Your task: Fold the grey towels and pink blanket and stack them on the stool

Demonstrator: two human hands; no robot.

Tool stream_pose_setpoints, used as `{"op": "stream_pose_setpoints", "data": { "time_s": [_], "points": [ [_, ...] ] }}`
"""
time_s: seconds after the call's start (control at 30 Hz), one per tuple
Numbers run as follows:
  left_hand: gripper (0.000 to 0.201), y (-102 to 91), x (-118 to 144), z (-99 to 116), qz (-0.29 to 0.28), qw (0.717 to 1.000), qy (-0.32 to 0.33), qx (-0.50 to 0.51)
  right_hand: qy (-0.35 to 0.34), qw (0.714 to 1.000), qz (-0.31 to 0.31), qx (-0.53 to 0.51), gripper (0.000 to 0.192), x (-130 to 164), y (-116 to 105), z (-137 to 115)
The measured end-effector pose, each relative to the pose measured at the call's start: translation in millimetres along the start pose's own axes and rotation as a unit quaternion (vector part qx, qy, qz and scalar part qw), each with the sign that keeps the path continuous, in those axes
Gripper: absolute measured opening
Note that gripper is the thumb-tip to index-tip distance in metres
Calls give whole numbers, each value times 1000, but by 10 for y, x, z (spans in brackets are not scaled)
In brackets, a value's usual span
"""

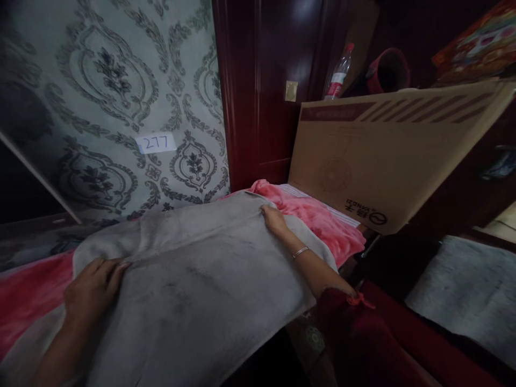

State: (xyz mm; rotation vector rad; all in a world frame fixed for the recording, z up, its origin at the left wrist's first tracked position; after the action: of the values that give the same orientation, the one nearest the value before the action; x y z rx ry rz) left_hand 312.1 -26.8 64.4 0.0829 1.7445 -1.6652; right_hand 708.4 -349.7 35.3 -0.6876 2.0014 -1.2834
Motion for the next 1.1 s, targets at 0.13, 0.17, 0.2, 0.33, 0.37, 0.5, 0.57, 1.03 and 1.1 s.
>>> {"op": "stream_pose_setpoints", "data": {
  "time_s": [0.13,0.17,0.2,0.33,0.37,0.5,0.57,1.03,1.1],
  "points": [
    [35,-28,-2,-13,3,1000,3,-1,-35,999,-20,13,20,4,-101,23],
    [35,-31,-4,-11,-1,1000,5,-3,-42,999,-21,13,19,5,-120,35],
    [34,-33,-5,-8,-3,1000,7,-7,-48,999,-21,12,20,7,-138,49],
    [35,-28,-9,-9,-12,1000,2,-6,-44,999,-11,-6,27,20,-207,190],
    [35,-27,-11,-12,-14,1000,-1,-1,-30,999,-5,-14,30,25,-223,254],
    [33,-35,-20,-18,-20,999,-9,27,59,997,16,-49,37,38,-257,576],
    [31,-40,-26,-18,-19,999,-9,40,94,993,12,-69,38,30,-242,712],
    [33,29,-44,-80,-83,995,-50,-6,170,961,-55,-213,29,-221,-60,965],
    [33,17,-45,-63,-86,995,-50,-9,186,953,-26,-236,29,-229,-128,1023]
  ]
}}
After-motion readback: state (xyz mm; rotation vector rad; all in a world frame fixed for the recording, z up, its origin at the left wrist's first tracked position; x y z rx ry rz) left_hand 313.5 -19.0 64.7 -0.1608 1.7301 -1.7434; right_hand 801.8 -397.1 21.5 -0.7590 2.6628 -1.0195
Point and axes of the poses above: each hand's wrist, its own x-axis away from the middle knuckle, its own y-axis out of the palm, z = x × y, the point moved 2 cm from there along -x, towards the middle knuckle, and after that the axes turned 14 degrees about -z, right-handed, at the moved point
